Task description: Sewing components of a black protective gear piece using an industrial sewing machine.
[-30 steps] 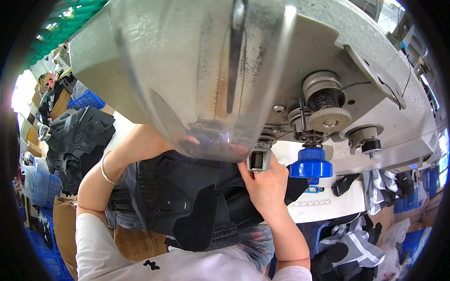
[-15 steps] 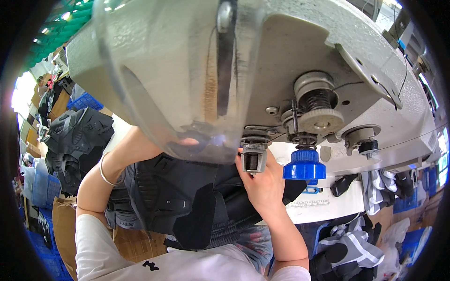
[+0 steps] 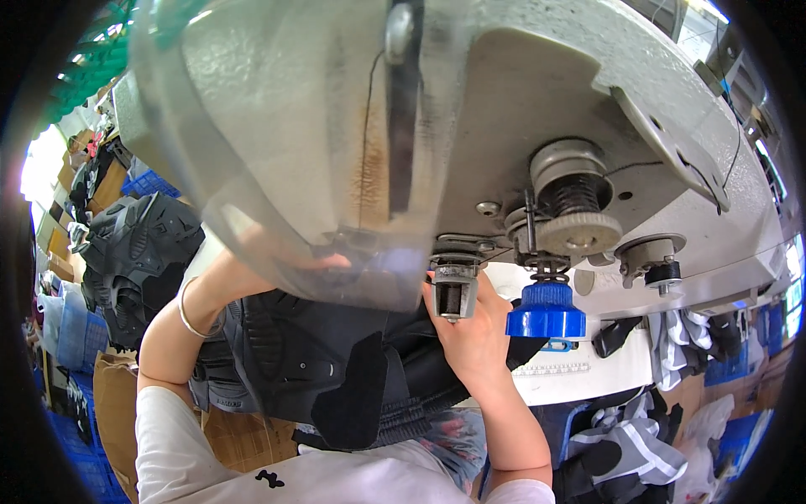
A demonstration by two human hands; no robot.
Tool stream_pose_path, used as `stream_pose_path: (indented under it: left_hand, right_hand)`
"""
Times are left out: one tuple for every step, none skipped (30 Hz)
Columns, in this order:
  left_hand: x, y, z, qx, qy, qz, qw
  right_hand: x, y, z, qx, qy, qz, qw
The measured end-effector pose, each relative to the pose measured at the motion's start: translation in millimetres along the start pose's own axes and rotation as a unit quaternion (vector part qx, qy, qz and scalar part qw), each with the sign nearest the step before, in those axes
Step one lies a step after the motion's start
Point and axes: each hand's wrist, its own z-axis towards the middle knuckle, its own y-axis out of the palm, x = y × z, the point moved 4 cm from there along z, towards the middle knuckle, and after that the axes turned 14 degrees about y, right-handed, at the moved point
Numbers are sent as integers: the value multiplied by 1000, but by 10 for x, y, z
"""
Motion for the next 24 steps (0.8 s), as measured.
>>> stream_pose_path:
  left_hand:
    - [7, 10, -3, 1, 0, -1, 1000]
    - [-3, 20, -16, -10, -23, 10, 1000]
    - [-14, 29, -30, -21, -46, 20, 999]
    - [-1, 19, -36, -20, -47, 20, 999]
    - [20, -13, -33, -1, -31, 16, 999]
    - [28, -37, -40, 17, -16, 13, 1000]
    - [5, -37, -62, 19, -18, 12, 1000]
    - [12, -8, -43, 7, -31, 6, 999]
    - [14, 25, -30, -4, -45, 0, 999]
    - [-10, 72, -18, -5, -45, 2, 999]
    - [-99, 121, -43, 5, -56, -47, 997]
    - [-151, 150, -61, 16, -67, -97, 993]
    - [-154, 151, -65, 19, -68, -98, 993]
    - [-127, 133, -59, 41, -32, -74, 996]
    - [-98, 114, -56, 62, 3, -50, 997]
    - [-94, 108, -61, 63, 2, -51, 997]
    - [-70, 99, -66, 66, 20, -16, 997]
    - [-45, 87, -68, 69, 37, 18, 997]
    - [-38, 77, -67, 69, 37, 16, 997]
    - [-59, 84, -66, 51, 17, -2, 999]
    - [-80, 103, -65, 32, -4, -20, 999]
    - [-86, 120, -63, 32, -3, -22, 999]
    - [-98, 132, -75, 38, -18, -52, 998]
    - [-111, 143, -86, 44, -32, -82, 995]
  right_hand:
    - [9, -6, 2, 0, 0, -2, 1000]
    - [8, -6, 6, 3, -11, -8, 1000]
    - [6, -3, 7, 7, -22, -14, 1000]
    - [10, 5, 4, 5, -23, -15, 1000]
    - [19, 22, 6, 3, -16, -20, 1000]
    - [22, 38, 6, 0, -10, -25, 1000]
    - [13, 53, 3, -2, -11, -26, 1000]
    - [46, 29, -3, -10, 3, -28, 1000]
    - [80, 11, -5, -18, 18, -29, 999]
    - [104, -8, -6, -18, 18, -27, 999]
    - [89, -9, 2, -11, 10, -29, 999]
    - [78, -12, 11, -4, 3, -31, 1000]
    - [83, -5, 22, -5, 0, -33, 999]
    - [97, 8, 28, -6, -4, -18, 1000]
    - [111, 16, 34, -7, -9, -2, 1000]
    - [124, 24, 44, -8, -9, -3, 1000]
    - [145, 24, 50, -11, -2, -5, 1000]
    - [159, 20, 56, -13, 5, -6, 1000]
    - [146, 7, 64, -13, 6, -9, 1000]
    - [129, 8, 76, -26, 17, 7, 999]
    - [124, 9, 83, -39, 27, 22, 999]
    - [127, 4, 84, -39, 28, 21, 999]
    - [124, 2, 81, -40, 29, 21, 999]
    - [118, 1, 79, -41, 29, 21, 998]
